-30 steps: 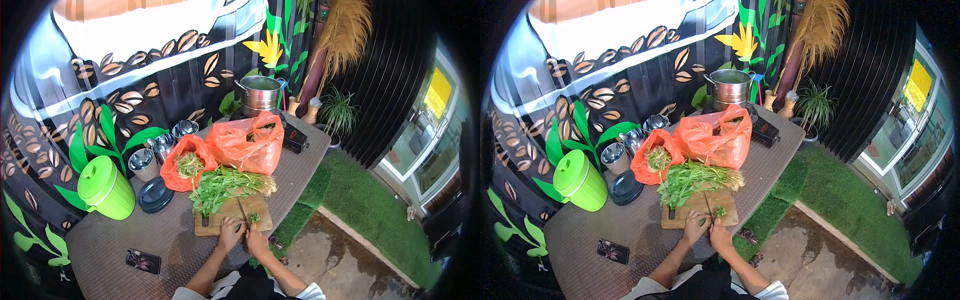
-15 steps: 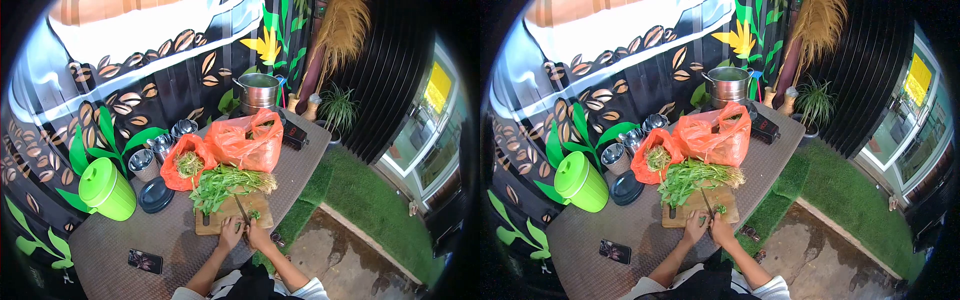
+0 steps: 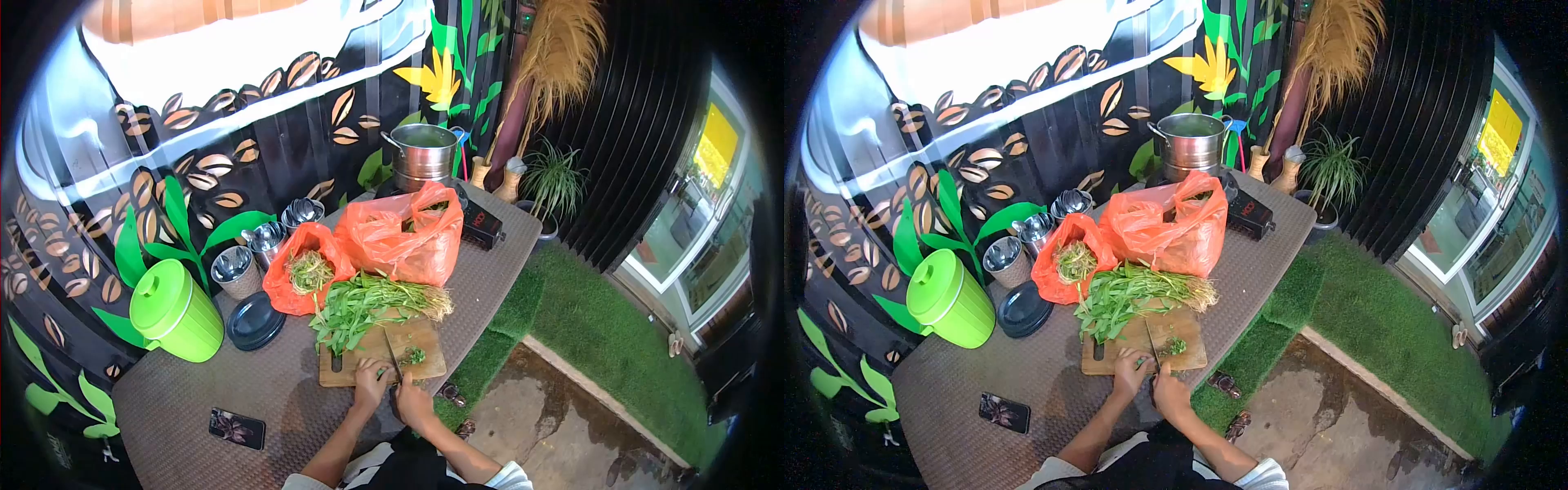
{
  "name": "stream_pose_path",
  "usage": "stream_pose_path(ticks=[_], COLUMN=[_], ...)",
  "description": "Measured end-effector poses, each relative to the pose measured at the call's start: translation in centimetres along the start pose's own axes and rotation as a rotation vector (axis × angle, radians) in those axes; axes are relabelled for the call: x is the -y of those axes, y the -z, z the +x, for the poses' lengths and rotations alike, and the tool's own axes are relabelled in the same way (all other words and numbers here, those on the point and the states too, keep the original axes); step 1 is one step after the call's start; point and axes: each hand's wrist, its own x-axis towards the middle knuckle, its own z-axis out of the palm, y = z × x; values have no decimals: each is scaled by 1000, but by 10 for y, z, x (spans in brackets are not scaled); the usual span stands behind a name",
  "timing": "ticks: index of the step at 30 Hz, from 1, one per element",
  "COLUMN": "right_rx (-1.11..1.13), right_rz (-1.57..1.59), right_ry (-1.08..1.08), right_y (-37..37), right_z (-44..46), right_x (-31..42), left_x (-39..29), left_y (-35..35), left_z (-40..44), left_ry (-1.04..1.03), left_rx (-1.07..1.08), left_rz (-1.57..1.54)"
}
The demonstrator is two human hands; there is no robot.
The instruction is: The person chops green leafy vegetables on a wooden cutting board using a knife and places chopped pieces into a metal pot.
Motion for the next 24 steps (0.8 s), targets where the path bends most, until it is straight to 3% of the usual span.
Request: stream_pose_path(ticks=[6, 12, 17, 24], right_rx=[-34, -41, -50, 23], right_rz=[-28, -30, -86, -52], right_ry=[164, 99, 17, 72], right_y=[13, -1, 16, 30], right_z=[19, 4, 10, 17], right_x=[-9, -3, -7, -23], left_x=[-8, -10, -9, -11], left_y=[4, 3, 2, -9], left_z=[-8, -8, -9, 5], left_ry=[-191, -168, 77, 55], left_rx=[-61, -88, -32, 57], left_rz=[104, 94, -144, -154])
